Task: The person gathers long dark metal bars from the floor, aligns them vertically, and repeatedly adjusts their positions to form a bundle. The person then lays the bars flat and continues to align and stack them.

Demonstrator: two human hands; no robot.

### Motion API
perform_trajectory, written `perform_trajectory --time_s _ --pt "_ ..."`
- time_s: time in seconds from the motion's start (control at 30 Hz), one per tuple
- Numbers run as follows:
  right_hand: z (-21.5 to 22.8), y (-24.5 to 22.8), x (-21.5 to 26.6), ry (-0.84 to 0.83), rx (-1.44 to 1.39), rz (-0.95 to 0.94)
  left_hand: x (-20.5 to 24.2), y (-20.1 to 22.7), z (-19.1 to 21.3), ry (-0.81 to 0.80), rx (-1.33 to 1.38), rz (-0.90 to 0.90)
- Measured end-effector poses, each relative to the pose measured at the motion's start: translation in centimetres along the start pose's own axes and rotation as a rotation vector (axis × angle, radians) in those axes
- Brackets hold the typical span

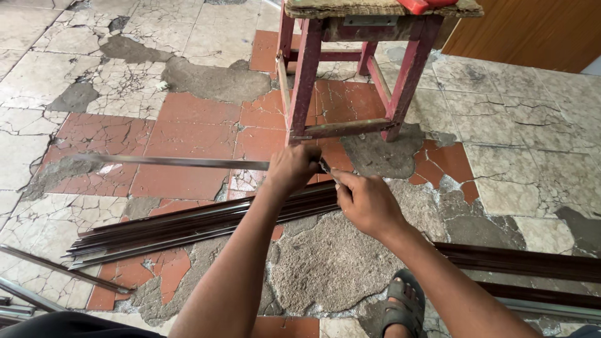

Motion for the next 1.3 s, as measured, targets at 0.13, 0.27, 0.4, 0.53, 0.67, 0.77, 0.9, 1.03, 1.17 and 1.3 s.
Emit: perform_trajectory --time_s 0.13,0.27,0.4,0.53,0.67,0.77,0.9,1.03,1.17,1.3 --pt "-0.8 -0.4 0.0 0.105 -0.010 0.187 1.0 -0.3 -0.6 0.098 0.067 -0.006" --pt "-1.6 -0.4 0.3 0.160 -0.051 0.250 1.2 -0.5 -0.4 0.090 0.108 0.041" --pt "-2.1 -0.1 0.6 0.113 -0.089 0.086 1.1 -0.6 0.3 0.035 0.105 0.110" --pt "-1.4 -0.6 0.9 0.200 -0.051 0.262 1.1 0.1 0.7 0.054 0.122 0.114" --pt "-1.2 -0.3 0.6 0.149 -0.051 0.146 0.4 0.3 1.1 0.043 0.116 0.129" --pt "-1.4 -0.2 0.6 0.128 -0.056 0.131 -0.3 0.1 1.3 -0.001 0.129 0.124" --pt "-1.1 0.0 0.9 0.204 -0.060 0.273 -0.3 0.0 1.5 -0.005 0.203 0.063" --pt "-1.5 0.4 1.0 0.190 -0.070 0.281 0.5 -0.3 1.9 0.134 0.243 -0.051" --pt "-1.5 0.5 0.8 0.194 -0.124 0.211 0.2 -0.4 2.5 0.290 0.185 -0.064" --pt "-1.0 0.1 0.9 0.297 -0.219 0.168 0.1 -0.9 2.7 0.261 0.092 0.005"
Point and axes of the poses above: each hand's wrist, its own x-axis away from the middle knuckle, its own z-axis out of the back of the hand, y = z × x, the point moved 3 cm from there along -x, towards the middle knuckle, and after that the axes turned 9 degrees about -x, right-handed, at the moved point
